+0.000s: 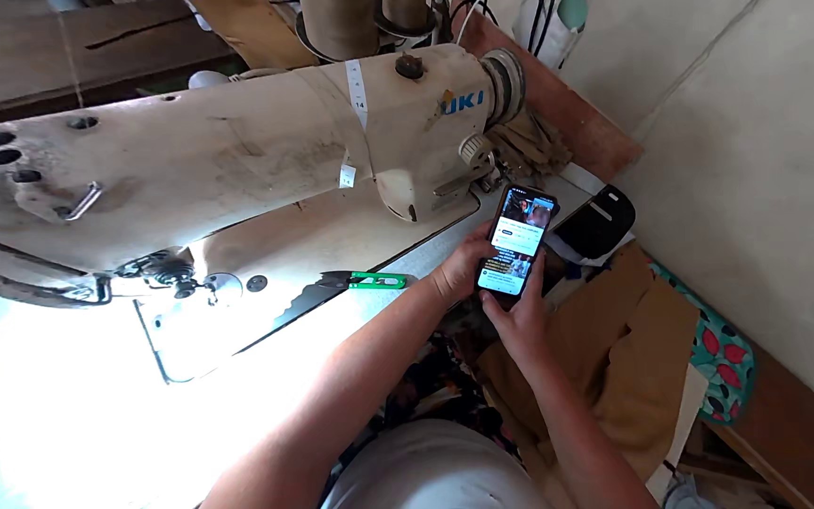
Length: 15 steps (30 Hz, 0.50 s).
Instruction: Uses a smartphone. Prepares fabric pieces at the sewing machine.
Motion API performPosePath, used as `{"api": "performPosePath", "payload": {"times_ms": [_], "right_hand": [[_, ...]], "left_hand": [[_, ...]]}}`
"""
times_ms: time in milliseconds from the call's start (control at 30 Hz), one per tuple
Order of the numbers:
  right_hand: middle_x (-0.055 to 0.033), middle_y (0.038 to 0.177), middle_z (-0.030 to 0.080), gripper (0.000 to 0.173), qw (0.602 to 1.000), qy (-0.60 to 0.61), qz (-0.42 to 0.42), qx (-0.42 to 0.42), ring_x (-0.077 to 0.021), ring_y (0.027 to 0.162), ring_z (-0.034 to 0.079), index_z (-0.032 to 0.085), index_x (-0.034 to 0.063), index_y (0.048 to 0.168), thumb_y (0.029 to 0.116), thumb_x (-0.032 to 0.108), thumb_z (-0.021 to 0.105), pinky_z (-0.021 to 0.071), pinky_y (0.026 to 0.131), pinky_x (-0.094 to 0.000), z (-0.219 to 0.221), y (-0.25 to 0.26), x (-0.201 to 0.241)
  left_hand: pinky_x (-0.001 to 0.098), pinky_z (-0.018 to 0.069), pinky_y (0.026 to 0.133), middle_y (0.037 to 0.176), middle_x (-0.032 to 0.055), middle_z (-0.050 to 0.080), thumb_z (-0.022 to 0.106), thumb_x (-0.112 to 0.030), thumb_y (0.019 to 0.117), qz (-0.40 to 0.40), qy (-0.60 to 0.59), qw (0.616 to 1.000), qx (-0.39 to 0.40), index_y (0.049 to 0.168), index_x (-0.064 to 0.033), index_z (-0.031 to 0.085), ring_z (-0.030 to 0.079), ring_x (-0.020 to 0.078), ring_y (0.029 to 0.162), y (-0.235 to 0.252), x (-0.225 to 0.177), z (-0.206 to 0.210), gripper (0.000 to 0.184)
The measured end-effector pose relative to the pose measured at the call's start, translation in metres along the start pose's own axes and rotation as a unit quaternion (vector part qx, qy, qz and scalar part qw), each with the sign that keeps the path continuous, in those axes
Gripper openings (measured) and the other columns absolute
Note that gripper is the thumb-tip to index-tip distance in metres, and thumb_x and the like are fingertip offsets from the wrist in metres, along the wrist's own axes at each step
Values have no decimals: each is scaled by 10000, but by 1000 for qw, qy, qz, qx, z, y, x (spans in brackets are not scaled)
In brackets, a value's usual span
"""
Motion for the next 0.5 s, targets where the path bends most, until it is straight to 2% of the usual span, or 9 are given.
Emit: {"api": "performPosePath", "payload": {"times_ms": [100,500], "right_hand": [[-245,1601,328,1143,1000,8,1,3,-182,1388,505,-7,70,1648,846,258,786,490,1096,-314,0,0,0],[-239,1606,320,1133,1000,14,7,8,-187,1390,502,-10,86,1651,849,224,778,499,1087,-315,0,0,0]], "left_hand": [[363,611,759,1091,52,715,475,-121,842,1,-1,1000,3,1355,-168,508,716,141,896,1,1,0,517],[358,611,777,1116,52,712,442,-144,902,-5,7,1000,-9,1376,-168,512,715,141,920,0,0,-1,479]]}}
Point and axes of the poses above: each hand's wrist, its own y-axis towards the middle knuckle, its own z-axis out of the palm, x = y × z, the point moved 10 cm from there along y, towards the middle knuckle
